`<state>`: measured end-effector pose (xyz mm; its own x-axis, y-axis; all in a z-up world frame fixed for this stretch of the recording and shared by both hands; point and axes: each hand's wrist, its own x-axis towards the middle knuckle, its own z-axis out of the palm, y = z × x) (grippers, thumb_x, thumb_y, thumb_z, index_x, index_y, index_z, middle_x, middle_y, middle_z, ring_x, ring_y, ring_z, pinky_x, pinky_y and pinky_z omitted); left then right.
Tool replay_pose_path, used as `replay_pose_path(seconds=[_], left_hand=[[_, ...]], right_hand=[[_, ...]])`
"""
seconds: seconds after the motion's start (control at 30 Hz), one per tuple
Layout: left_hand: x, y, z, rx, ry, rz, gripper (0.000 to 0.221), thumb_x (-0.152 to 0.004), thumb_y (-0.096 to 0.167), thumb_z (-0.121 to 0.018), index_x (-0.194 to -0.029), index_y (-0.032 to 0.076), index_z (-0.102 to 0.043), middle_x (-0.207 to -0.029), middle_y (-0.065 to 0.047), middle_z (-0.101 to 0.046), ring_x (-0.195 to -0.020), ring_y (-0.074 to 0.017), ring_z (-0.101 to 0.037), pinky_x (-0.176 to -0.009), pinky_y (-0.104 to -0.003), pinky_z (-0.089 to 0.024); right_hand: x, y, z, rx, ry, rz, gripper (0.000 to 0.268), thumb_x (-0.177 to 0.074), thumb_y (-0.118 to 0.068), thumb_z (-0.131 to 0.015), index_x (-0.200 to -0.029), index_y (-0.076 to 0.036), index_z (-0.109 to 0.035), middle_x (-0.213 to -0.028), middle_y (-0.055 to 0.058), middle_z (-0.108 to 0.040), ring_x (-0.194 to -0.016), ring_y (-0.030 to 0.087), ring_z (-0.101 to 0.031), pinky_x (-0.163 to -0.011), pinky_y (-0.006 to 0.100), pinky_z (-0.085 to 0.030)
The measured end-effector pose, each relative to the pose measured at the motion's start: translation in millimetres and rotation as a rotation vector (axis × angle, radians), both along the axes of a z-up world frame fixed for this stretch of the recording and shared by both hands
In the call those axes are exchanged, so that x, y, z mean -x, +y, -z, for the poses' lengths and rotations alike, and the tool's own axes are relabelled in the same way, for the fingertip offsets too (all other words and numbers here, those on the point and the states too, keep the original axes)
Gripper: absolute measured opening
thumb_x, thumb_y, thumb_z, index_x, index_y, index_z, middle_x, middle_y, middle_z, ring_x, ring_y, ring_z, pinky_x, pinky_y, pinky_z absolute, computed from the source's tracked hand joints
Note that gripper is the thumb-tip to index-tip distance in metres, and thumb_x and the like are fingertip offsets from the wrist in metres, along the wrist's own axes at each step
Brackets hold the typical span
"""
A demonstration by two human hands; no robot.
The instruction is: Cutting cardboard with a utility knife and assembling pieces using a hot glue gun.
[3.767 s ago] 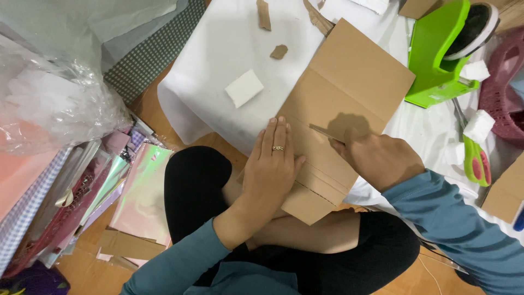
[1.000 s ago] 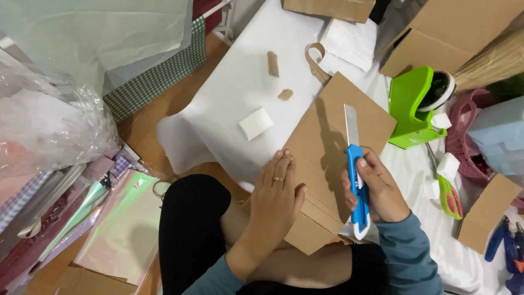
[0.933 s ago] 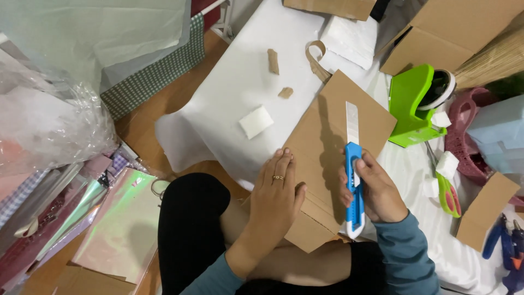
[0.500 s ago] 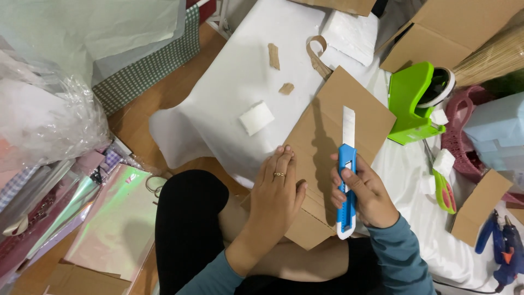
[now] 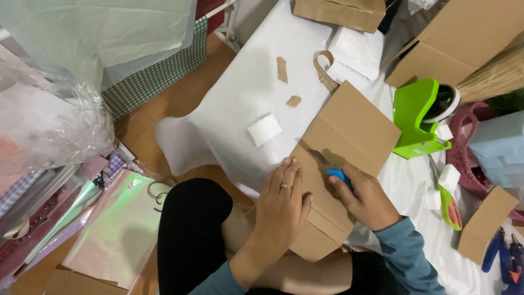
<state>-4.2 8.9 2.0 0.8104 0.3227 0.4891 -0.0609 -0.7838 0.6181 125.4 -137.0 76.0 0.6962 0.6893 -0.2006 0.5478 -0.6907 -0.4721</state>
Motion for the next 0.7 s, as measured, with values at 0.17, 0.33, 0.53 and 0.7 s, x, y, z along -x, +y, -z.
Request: replay_pose_path(seconds=[0.17,0.33,0.53,0.7], left_hand=[[-3.2,-2.2,8.1,-0.066,-0.023,-0.045,0.051,-0.089,0.017,-0.073,-0.131,-0.009,-0.060,-0.136,-0.019,-0.057,-0.135,-0.0344,-0.052,-0.115,-0.046,-0.043],[-4.6,-2.2,12.1,-0.052,-0.004,-0.049,0.052,-0.087,0.019,-0.075,-0.130,-0.008,-0.061,-0.135,-0.018,-0.059,-0.134,-0.0333,-0.053,-0.115,-0.045,-0.044],[-2.3,2.7,5.4,-0.068,0.021,-0.035,0.057,-0.087,0.021,-0.074,-0.134,-0.008,-0.059,-0.137,-0.018,-0.058,-0.135,-0.0319,-0.053,-0.116,-0.044,-0.042],[-2.4,6.8,4.9,-0.078,0.011,0.003,0.055,-0.090,0.021,-0.071,-0.133,-0.010,-0.058,-0.139,-0.021,-0.057,-0.136,-0.0333,-0.051,-0.115,-0.044,-0.042]], right_hand=[[-9.9,2.8,16.9,0.213,-0.146,0.019,0.025,-0.101,-0.040,-0.051,-0.107,-0.016,-0.053,-0.078,0.011,-0.065,-0.072,0.037,-0.066,-0.063,0.046,-0.048],[-12.6,10.3,27.3,0.427,-0.291,0.000,0.033,-0.103,-0.052,-0.043,-0.108,-0.022,-0.054,-0.081,0.015,-0.072,-0.077,0.047,-0.068,-0.060,0.057,-0.051],[-12.9,13.5,35.2,0.447,-0.434,-0.045,0.034,-0.102,-0.053,-0.045,-0.108,-0.021,-0.056,-0.071,0.016,-0.070,-0.068,0.047,-0.068,-0.054,0.057,-0.052],[-14.1,13.5,37.3,0.474,-0.480,-0.082,0.035,-0.103,-0.053,-0.044,-0.104,-0.020,-0.054,-0.068,0.017,-0.068,-0.065,0.048,-0.067,-0.051,0.056,-0.051]])
